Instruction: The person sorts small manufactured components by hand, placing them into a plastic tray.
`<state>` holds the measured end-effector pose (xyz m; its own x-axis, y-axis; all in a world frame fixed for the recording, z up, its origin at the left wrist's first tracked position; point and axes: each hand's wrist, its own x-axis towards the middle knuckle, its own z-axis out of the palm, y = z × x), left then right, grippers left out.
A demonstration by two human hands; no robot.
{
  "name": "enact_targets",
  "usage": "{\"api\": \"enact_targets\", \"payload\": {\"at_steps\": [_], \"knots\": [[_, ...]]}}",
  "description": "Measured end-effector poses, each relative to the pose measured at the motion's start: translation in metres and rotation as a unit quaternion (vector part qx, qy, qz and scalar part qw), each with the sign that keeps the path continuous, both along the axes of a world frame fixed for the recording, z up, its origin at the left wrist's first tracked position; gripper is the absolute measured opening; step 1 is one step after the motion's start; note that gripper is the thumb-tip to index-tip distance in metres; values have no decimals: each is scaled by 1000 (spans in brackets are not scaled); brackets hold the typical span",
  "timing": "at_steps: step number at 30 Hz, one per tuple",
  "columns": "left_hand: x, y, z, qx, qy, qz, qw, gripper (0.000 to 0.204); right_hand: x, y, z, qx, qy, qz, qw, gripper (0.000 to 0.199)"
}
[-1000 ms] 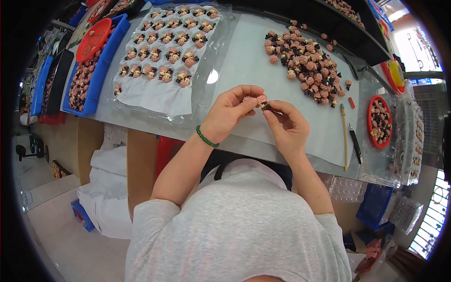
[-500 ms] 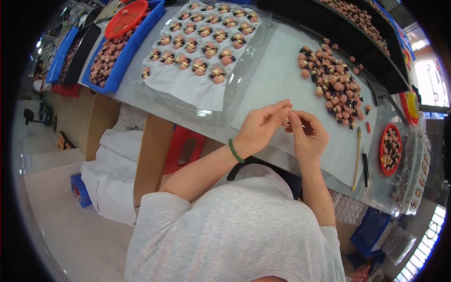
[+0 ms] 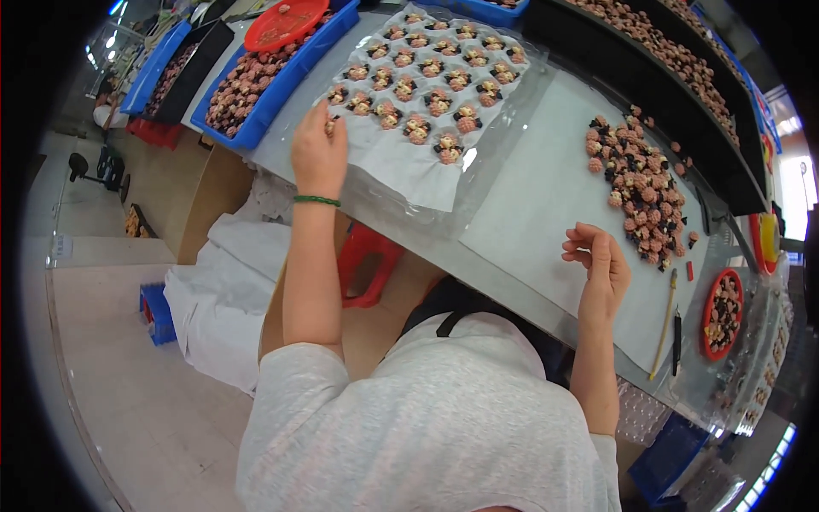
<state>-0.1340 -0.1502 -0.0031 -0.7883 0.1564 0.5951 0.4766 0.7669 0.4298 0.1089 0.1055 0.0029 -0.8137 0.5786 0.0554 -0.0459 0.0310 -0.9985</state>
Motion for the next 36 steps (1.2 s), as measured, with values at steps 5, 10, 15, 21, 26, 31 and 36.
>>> {"api": "enact_targets", "payload": {"at_steps": [5, 10, 15, 21, 26, 31, 36], "knots": [[0, -16, -11, -208, -58, 2, 976, 31, -9, 7, 3, 51, -1, -20, 999, 25], [5, -14, -21, -285, -106, 53, 951, 49, -28, 58, 18, 324, -5, -114, 939, 17], [12, 2, -5, -303, 13, 97, 948, 45, -44, 99, 14, 601, -72, -175, 777, 25], [83, 82, 32, 189, -29, -276, 942, 18, -37, 80, 13, 461, -66, -141, 873, 20], [125, 129, 15, 308, -427, -422, 738, 19, -17, 33, 14, -93, -10, 39, 995, 37], [132, 151, -2, 265, -507, -481, 664, 24, -5, 9, 9, -155, -61, 49, 985, 37], [129, 148, -2, 298, -574, -503, 573, 26, -1, 6, 2, -294, -1, -25, 956, 35]]}}
